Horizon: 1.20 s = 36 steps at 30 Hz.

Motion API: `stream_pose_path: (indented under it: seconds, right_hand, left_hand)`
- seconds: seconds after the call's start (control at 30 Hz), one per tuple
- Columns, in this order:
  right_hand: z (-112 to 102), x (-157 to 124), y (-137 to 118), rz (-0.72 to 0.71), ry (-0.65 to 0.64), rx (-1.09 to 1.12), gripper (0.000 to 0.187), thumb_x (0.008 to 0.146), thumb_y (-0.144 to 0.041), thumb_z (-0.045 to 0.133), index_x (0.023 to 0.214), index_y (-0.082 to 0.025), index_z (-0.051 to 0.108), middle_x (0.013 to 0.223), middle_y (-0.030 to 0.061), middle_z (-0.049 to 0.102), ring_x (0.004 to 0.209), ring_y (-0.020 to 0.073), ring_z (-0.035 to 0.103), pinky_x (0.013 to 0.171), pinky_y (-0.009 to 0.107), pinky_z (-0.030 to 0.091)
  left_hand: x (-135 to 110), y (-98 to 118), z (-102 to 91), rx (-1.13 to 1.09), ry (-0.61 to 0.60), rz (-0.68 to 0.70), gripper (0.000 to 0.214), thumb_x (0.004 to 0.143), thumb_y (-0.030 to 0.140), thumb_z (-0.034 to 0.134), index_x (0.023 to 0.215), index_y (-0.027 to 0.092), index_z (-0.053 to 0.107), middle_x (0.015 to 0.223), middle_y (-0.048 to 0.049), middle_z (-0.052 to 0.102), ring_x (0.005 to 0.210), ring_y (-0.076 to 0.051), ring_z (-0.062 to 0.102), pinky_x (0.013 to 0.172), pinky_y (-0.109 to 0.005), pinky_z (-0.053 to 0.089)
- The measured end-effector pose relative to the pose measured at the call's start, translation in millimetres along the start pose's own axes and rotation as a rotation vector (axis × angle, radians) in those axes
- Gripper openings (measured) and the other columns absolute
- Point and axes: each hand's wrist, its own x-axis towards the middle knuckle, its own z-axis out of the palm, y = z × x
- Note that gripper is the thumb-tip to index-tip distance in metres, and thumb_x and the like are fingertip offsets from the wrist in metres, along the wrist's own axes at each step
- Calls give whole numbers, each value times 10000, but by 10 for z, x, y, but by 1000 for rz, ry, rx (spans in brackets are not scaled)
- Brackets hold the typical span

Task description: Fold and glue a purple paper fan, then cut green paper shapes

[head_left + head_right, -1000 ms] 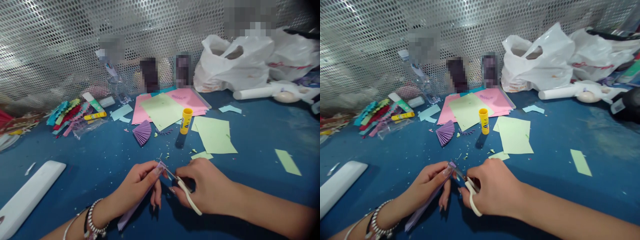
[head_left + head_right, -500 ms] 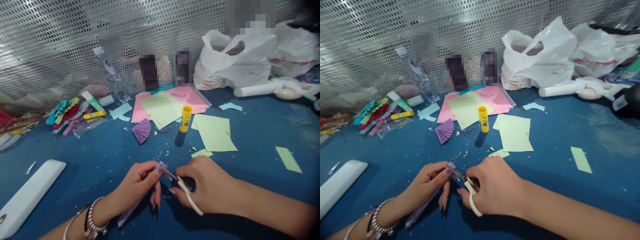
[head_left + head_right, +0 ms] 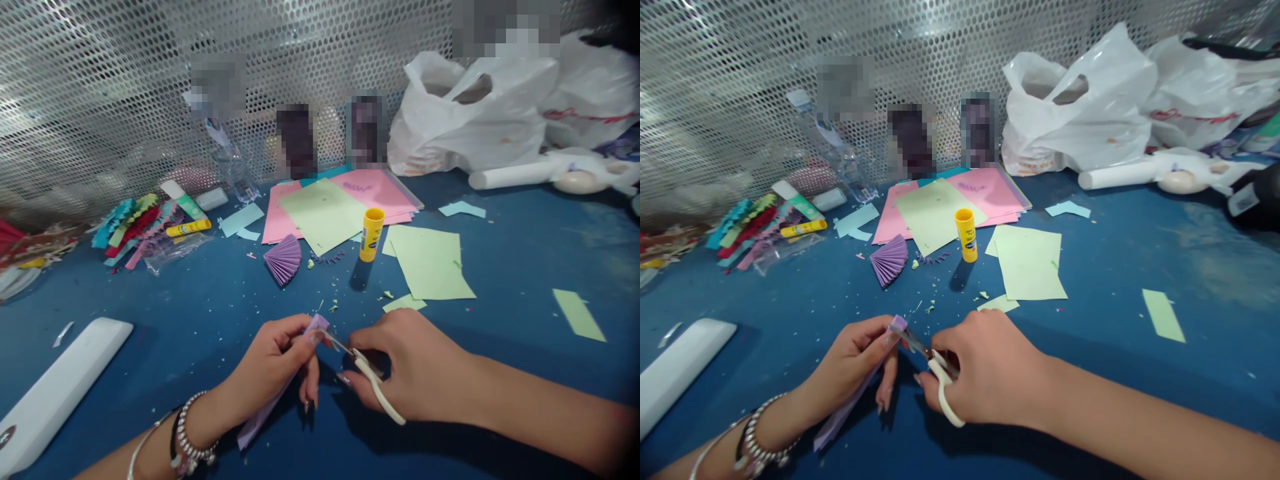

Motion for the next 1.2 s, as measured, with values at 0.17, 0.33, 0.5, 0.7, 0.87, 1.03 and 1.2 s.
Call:
stream_pose_path:
  seconds: [0.17, 0.33, 0.5, 0.7, 0.87, 1.03, 1.2]
  right_hand:
    - [20, 4, 3, 8, 18, 7, 233, 680, -350, 531, 529, -182, 469, 436, -47, 456, 427, 61, 232, 454, 203, 200]
    - [22, 2, 11, 6, 14, 7, 229, 676, -348, 531, 529, -183, 471, 435, -48, 449, 428, 60, 224, 455, 203, 200]
    - [29, 3, 14, 7, 12, 6, 229, 676, -345, 532, 527, -182, 470, 431, -49, 432, 428, 61, 218, 456, 204, 198]
    - [17, -2, 4, 9, 14, 5, 237, 679, -348, 529, 528, -182, 456, 429, -47, 422, 432, 62, 216, 460, 201, 201]
    - [7, -11, -14, 21, 24, 21, 250, 673, -348, 534, 515, -177, 443, 423, -46, 416, 425, 59, 212, 451, 198, 195]
    - [16, 4, -6, 6, 33, 26, 244, 667, -334, 531, 507, -174, 440, 422, -45, 409, 428, 58, 203, 453, 200, 189]
    - [82, 5, 37, -13, 75, 3, 213, 663, -284, 517, 494, -172, 450, 420, -32, 394, 442, 66, 163, 463, 219, 178]
  left_hand:
    - [-9, -1, 7, 40, -9, -9, 267, 869, 394, 466, 840, 139, 539, 435, 20, 583, 339, -67, 512, 378, -146, 451]
    - [-6, 15, 5, 34, -25, -21, 276, 867, 406, 463, 838, 143, 540, 429, 17, 587, 329, -72, 513, 368, -145, 443]
    - [-16, 30, 10, 18, -15, -24, 288, 862, 410, 470, 829, 133, 543, 430, 14, 575, 339, -75, 510, 381, -154, 447]
    - [-30, 44, 12, -13, -17, -25, 264, 869, 385, 467, 847, 135, 549, 444, 9, 586, 350, -82, 519, 403, -176, 467]
    - [-25, 34, 4, 46, -16, -17, 268, 874, 375, 461, 837, 128, 558, 467, -2, 594, 383, -94, 550, 431, -187, 482]
    - [-18, 14, -14, 84, -39, 5, 265, 875, 366, 463, 838, 126, 568, 484, -2, 600, 394, -92, 556, 437, -188, 485]
    - [-17, 15, -14, 81, -29, 9, 248, 881, 353, 457, 834, 133, 562, 480, 8, 597, 393, -83, 549, 437, -180, 480]
